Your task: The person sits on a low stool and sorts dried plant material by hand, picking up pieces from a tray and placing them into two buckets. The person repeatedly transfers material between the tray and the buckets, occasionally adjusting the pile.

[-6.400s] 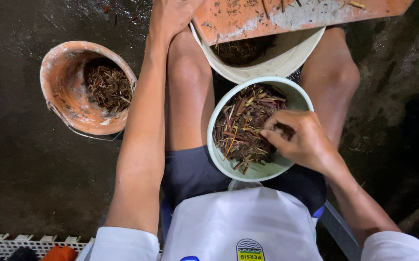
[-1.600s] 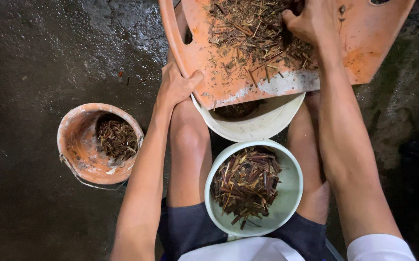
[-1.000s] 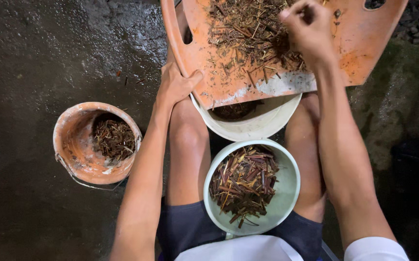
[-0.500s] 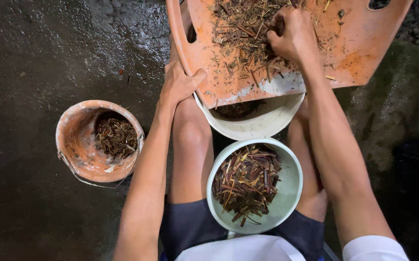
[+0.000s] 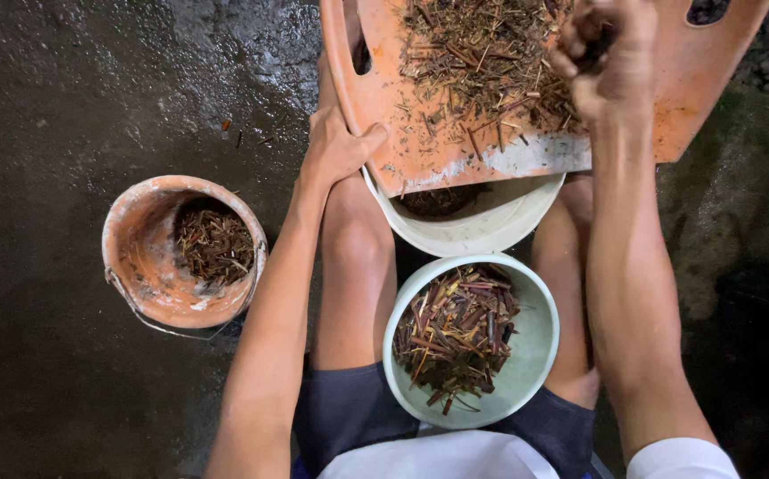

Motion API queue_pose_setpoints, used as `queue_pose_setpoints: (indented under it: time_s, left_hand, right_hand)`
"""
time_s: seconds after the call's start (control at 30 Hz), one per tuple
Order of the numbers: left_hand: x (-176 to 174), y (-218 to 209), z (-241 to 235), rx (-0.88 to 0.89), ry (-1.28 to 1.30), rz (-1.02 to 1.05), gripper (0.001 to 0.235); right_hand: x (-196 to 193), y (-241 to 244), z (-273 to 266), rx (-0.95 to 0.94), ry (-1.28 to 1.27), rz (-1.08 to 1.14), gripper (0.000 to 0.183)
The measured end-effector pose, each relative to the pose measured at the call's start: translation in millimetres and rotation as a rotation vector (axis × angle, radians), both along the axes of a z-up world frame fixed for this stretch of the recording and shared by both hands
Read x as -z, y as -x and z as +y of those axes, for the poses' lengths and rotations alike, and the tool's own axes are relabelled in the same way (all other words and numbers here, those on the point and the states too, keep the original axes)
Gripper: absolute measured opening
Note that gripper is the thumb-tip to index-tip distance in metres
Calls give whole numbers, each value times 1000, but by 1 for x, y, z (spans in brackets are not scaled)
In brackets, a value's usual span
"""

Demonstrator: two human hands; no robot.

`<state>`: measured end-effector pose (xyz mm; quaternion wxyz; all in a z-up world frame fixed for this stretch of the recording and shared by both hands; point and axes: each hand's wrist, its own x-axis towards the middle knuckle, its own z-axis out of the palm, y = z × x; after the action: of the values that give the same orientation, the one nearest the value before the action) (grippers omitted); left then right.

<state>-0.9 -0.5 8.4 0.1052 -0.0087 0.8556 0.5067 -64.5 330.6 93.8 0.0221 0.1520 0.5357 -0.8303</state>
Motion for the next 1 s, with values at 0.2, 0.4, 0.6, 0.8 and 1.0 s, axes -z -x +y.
queue_pose_setpoints:
  time_s: [0.2, 0.4, 0.6, 0.8, 1.0]
  left_hand:
    - [5, 0, 0, 4, -1, 54, 38]
    - [6, 0, 0, 7, 20, 68, 36]
    - [12, 0, -3, 23, -2, 73, 39]
    - [9, -1, 0, -49, 27, 48, 41]
    - [-15, -14, 3, -116, 116, 183, 59]
  right_hand:
    - [48, 8, 1, -373, -1055, 196, 17]
    - [64, 11, -5, -478, -1443, 437, 10]
    - [26, 4, 0, -313, -528, 97, 6]
    - [-5, -54, -2, -284, 457, 52, 16]
    - [-54, -184, -40, -300, 820, -148, 15]
